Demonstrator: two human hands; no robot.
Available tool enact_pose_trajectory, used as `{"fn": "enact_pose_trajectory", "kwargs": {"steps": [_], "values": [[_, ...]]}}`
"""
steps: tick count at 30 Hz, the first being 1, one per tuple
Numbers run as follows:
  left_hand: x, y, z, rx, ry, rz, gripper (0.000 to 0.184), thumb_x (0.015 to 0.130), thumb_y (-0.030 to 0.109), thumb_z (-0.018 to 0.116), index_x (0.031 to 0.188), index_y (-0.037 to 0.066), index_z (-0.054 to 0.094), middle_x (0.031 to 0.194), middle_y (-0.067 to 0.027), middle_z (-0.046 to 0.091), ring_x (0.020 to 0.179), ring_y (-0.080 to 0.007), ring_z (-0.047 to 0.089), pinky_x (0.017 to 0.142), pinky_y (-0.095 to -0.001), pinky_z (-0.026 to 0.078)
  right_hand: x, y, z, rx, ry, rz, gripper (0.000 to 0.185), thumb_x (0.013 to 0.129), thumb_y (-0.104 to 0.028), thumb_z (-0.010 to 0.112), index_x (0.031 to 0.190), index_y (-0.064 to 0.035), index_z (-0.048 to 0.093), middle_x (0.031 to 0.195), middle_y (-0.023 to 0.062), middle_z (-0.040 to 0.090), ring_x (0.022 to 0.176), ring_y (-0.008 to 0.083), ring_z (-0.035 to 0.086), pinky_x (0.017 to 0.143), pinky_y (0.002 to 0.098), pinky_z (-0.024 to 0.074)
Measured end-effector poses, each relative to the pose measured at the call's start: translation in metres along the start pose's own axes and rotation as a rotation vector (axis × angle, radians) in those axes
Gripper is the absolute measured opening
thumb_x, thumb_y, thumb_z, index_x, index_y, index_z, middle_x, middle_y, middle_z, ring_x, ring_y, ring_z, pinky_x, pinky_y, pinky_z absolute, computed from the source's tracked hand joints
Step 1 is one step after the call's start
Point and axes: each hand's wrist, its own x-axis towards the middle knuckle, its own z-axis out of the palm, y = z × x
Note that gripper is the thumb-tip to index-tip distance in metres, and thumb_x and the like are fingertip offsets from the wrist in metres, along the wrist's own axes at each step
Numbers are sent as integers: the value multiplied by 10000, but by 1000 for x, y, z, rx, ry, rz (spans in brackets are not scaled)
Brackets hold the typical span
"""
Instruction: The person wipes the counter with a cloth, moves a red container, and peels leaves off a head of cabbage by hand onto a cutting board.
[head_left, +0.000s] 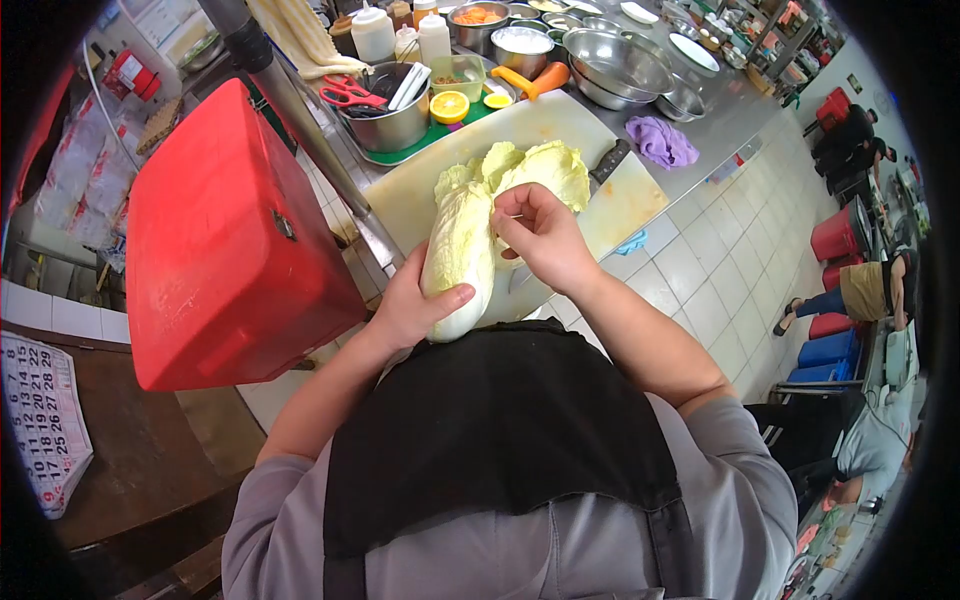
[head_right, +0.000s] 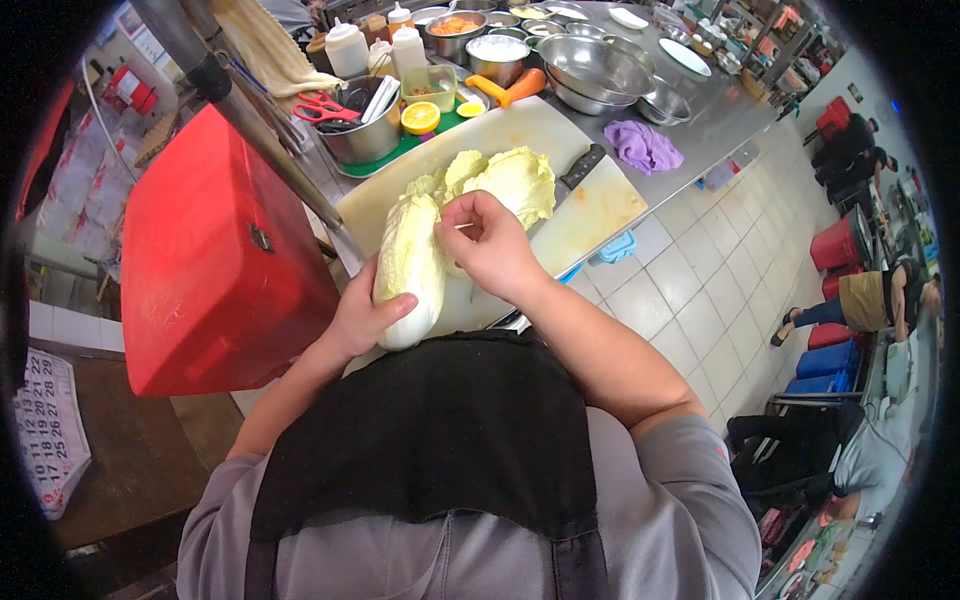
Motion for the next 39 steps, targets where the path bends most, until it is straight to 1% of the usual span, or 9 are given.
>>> {"fn": "enact_pose_trajectory", "kwargs": {"steps": [4, 7, 12, 16, 25, 28, 34, 37, 39], "values": [[-2, 3, 5, 89, 36, -22, 833, 814, 238, 820, 1448, -47, 361, 1294, -130, 566, 1177, -191, 555, 1013, -350, 452, 2, 12, -2, -25, -16, -94, 218, 953, -140, 628, 1146, -64, 559, 1024, -7, 616, 872, 80, 611, 682, 267, 547], [-1, 0, 5, 114, 48, -11, 828, 809, 235, 824, 1444, -44, 371, 1293, -135, 572, 1180, -196, 560, 1014, -352, 453, -2, -2, -3, 33, -12, 69, 239, 958, -122, 613, 1183, -60, 563, 1032, -8, 619, 867, 80, 610, 680, 262, 542], [-1, -1, 6, 246, 60, -33, 812, 812, 212, 821, 1446, -36, 379, 1294, -134, 575, 1188, -195, 557, 1024, -351, 446, 2, 8, -3, 48, 14, 52, 279, 919, -91, 640, 1175, -1, 574, 988, 36, 621, 812, 103, 603, 669, 272, 535], [0, 0, 8, 142, 32, -24, 804, 817, 189, 815, 1451, -35, 374, 1297, -131, 575, 1194, -195, 554, 1031, -349, 440, 8, 23, -7, -54, 22, -40, 280, 921, -82, 634, 1179, 13, 581, 950, 30, 628, 781, 92, 598, 665, 258, 520], [-1, 2, 8, 106, 53, -48, 808, 830, 186, 807, 1462, -35, 354, 1309, -128, 568, 1204, -191, 548, 1029, -344, 441, 3, 17, -7, -142, -37, -14, 332, 930, -98, 640, 1241, -23, 553, 906, -4, 604, 823, 71, 605, 686, 253, 549], [-1, 1, 8, 104, 48, -47, 808, 836, 191, 803, 1464, -39, 350, 1315, -129, 564, 1206, -191, 547, 1031, -344, 440, 1, 11, -8, -84, -45, 96, 344, 923, -90, 645, 1246, -25, 545, 878, -10, 591, 819, 64, 592, 659, 250, 539], [0, 0, 4, 83, 35, -82, 798, 848, 194, 787, 1472, -37, 346, 1325, -129, 560, 1207, -193, 547, 1035, -343, 435, 4, 24, -13, -186, 78, -156, 344, 904, -14, 615, 1241, -41, 546, 852, -21, 572, 808, 53, 572, 685, 251, 500], [2, -9, -5, -27, 3, -124, 775, 872, 238, 760, 1472, -35, 352, 1330, -124, 559, 1205, -196, 546, 1031, -346, 437, 2, 21, -18, -274, 68, -255, 297, 880, 12, 606, 1169, -59, 602, 852, 3, 580, 800, 93, 592, 729, 278, 504], [3, -10, -10, -122, -24, -180, 763, 889, 284, 738, 1471, -33, 359, 1331, -120, 559, 1202, -196, 547, 1025, -346, 441, 5, 25, -25, -564, 74, -547, 245, 853, -2, 616, 1087, -68, 642, 858, 67, 615, 787, 181, 630, 726, 317, 521]]}}
